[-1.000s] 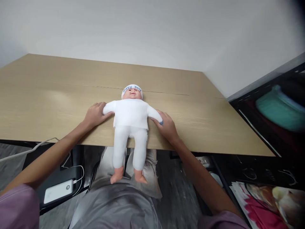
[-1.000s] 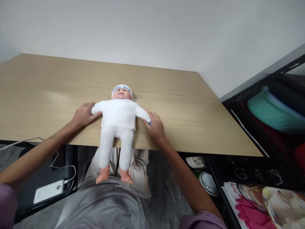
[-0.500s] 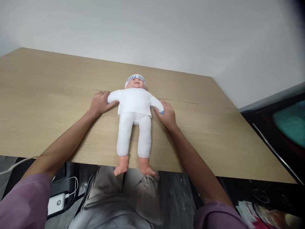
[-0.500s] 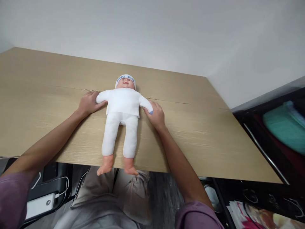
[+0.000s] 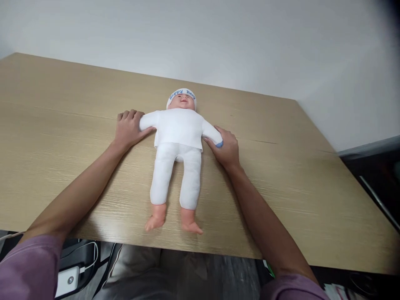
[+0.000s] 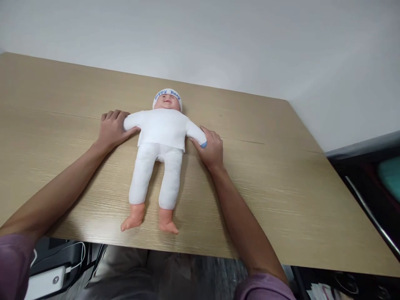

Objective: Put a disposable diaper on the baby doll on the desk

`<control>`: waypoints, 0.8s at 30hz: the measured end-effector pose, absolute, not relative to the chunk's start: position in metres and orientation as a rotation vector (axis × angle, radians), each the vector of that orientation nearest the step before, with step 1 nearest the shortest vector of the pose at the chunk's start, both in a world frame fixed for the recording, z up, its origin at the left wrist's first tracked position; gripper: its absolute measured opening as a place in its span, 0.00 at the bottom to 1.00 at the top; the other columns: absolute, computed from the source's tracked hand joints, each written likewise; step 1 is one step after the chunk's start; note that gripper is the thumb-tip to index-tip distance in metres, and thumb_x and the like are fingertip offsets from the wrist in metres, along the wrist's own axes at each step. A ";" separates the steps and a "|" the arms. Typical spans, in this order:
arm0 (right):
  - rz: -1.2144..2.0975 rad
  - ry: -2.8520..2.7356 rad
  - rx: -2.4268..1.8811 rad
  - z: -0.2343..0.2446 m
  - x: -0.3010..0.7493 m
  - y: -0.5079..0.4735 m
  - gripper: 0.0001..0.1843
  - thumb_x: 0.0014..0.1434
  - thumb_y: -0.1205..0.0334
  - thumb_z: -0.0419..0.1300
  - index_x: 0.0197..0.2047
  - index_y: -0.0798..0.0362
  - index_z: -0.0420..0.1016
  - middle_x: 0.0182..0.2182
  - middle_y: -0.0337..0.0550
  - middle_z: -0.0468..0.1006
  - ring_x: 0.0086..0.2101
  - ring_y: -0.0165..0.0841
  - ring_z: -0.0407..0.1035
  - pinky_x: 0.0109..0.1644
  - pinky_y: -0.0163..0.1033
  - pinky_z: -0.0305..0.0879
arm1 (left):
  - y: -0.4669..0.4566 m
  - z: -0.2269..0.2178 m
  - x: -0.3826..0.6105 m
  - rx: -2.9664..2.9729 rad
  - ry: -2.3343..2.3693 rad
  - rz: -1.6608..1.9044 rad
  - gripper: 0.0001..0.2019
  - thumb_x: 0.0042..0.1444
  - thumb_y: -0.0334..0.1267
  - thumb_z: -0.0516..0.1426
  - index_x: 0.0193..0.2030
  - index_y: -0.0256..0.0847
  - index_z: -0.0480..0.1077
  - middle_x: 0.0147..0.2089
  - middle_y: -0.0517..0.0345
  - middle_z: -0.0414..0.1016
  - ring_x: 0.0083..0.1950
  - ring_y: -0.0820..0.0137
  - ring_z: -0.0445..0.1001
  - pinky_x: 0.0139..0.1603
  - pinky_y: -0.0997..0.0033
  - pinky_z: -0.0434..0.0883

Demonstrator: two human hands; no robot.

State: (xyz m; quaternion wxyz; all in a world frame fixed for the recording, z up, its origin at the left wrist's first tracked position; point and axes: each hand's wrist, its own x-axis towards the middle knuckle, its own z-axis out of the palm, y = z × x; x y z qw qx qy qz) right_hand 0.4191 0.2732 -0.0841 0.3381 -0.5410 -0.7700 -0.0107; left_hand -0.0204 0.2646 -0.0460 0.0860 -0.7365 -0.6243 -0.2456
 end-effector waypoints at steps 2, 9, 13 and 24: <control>-0.009 -1.977 -1.424 -0.086 0.419 0.272 0.44 0.75 0.28 0.60 0.75 0.57 0.76 0.67 0.63 0.84 0.62 0.56 0.78 0.72 0.59 0.71 | 0.263 -0.047 -0.020 -2.212 -1.866 -0.748 0.44 0.67 0.81 0.54 0.65 0.40 0.76 0.61 0.34 0.83 0.64 0.39 0.75 0.73 0.43 0.61; 0.003 -1.910 -1.553 -0.085 0.415 0.270 0.46 0.74 0.27 0.60 0.74 0.59 0.75 0.64 0.66 0.85 0.60 0.59 0.79 0.71 0.62 0.71 | 0.248 -0.042 -0.016 -2.235 -1.951 -0.824 0.42 0.68 0.78 0.56 0.65 0.39 0.76 0.59 0.34 0.83 0.65 0.39 0.76 0.77 0.41 0.58; 0.017 -1.913 -1.568 -0.085 0.415 0.260 0.42 0.76 0.32 0.60 0.75 0.61 0.72 0.64 0.69 0.84 0.61 0.58 0.77 0.72 0.62 0.69 | 0.233 -0.041 -0.018 -2.207 -2.011 -0.835 0.40 0.68 0.73 0.59 0.69 0.38 0.74 0.64 0.32 0.82 0.67 0.39 0.74 0.76 0.42 0.60; -0.116 -1.664 -1.342 -0.035 0.391 0.101 0.30 0.78 0.45 0.59 0.75 0.50 0.70 0.68 0.62 0.80 0.68 0.53 0.74 0.74 0.68 0.71 | 0.124 -0.007 0.013 -2.196 -1.906 -1.234 0.30 0.71 0.47 0.61 0.76 0.37 0.68 0.78 0.31 0.71 0.80 0.39 0.66 0.81 0.33 0.61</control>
